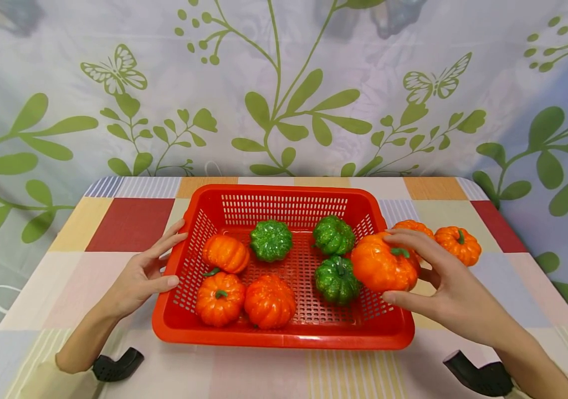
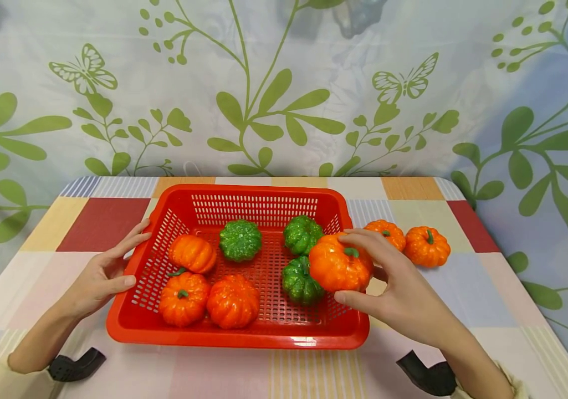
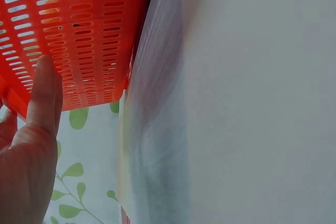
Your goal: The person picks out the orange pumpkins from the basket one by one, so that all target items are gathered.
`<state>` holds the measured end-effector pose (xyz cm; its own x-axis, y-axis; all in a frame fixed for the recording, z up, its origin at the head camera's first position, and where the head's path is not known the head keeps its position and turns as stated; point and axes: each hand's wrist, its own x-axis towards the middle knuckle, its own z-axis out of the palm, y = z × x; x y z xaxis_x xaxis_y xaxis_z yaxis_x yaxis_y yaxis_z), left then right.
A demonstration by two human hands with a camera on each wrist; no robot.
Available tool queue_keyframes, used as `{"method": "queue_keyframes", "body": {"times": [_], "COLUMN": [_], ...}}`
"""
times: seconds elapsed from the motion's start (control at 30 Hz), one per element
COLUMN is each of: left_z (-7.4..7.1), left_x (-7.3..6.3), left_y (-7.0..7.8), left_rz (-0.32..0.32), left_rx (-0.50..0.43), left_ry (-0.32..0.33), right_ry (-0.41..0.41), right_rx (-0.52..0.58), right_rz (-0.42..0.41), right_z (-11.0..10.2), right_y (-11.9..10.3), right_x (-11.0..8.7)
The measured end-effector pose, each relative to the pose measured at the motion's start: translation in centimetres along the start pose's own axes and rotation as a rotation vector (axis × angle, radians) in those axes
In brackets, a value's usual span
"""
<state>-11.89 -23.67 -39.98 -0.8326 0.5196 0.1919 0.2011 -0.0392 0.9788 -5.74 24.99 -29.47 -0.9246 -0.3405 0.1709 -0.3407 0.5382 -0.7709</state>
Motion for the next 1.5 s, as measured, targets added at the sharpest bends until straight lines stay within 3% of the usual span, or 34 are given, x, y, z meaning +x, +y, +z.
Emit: {"method": "queue_keyframes", "body": {"times": [0.23, 0.7, 1.07, 1.5], "left_z": [0.1, 0.0, 0.1, 0.1], "left_x": [0.0, 0.1, 0.1, 0.1], "left_y": [0.1, 0.0, 0.1, 0.0], "left_rz": [0.003, 0.009, -0.001, 0.004], "left_rx": [-0.01, -0.014, -0.016, -0.014], "left_ry": [0.006, 0.006, 0.005, 0.01], "right_ry": [0.05, 0.116, 0.222, 0.237], "right_rx": [-0.008, -0.024, -0.053, -0.065], "right_rz": [0.044, 0.016, 0.086, 0.141], "right_z": [0.1, -0.4, -1.1, -1.5], "right_y": [0.5, 1.7, 3.5, 5.7], "right_x": [-0.9, -2.1, -3.3, -4.0]}}
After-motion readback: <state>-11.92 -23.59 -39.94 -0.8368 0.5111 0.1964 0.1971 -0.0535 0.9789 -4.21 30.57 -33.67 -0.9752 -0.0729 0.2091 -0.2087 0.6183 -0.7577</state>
